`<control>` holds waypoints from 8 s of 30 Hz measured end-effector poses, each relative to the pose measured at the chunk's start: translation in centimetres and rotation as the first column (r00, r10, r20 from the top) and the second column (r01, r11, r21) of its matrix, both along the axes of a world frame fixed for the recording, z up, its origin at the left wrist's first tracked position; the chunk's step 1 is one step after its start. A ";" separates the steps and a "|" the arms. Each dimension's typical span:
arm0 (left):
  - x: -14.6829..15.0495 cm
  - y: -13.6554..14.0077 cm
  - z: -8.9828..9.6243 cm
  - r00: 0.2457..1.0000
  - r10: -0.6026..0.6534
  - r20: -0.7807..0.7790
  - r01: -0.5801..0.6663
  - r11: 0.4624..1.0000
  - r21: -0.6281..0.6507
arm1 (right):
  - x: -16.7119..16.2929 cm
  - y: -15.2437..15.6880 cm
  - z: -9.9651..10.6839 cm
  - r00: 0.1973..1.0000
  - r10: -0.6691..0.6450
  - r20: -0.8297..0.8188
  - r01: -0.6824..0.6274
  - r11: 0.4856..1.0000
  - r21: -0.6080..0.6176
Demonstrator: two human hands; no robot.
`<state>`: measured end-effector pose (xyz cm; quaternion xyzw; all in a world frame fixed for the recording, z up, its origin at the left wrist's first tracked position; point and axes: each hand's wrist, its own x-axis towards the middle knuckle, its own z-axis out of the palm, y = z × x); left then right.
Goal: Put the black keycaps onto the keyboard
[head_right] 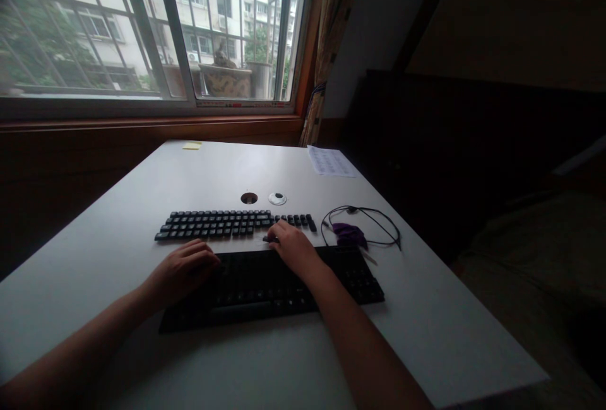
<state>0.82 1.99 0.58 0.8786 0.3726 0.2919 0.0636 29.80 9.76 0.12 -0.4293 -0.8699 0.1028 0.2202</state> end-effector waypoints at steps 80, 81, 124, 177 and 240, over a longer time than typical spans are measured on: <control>-0.3 0.1 -0.3 0.999 -0.034 -0.031 0.033 0.999 -0.021 | 0.2 -1.1 0.1 0.993 0.062 -0.101 -0.041 0.979 0.201; -0.3 0.1 -0.3 0.999 -0.033 -0.030 0.032 0.999 -0.021 | 0.2 -1.3 0.3 0.993 0.067 -0.096 -0.045 0.976 0.212; 0.1 0.1 -0.5 1.000 -0.012 -0.022 0.012 1.000 -0.017 | -1.5 -1.4 0.9 0.982 0.011 0.188 -0.047 0.981 0.189; -0.1 0.2 -0.5 0.999 -0.032 -0.012 0.032 0.999 -0.037 | -2.2 -1.4 3.7 0.993 -0.074 0.096 0.050 0.972 0.229; 0.1 0.1 -0.4 0.999 -0.030 -0.033 0.029 0.999 -0.041 | -3.6 -2.6 1.4 0.983 -0.105 0.151 0.074 0.977 0.199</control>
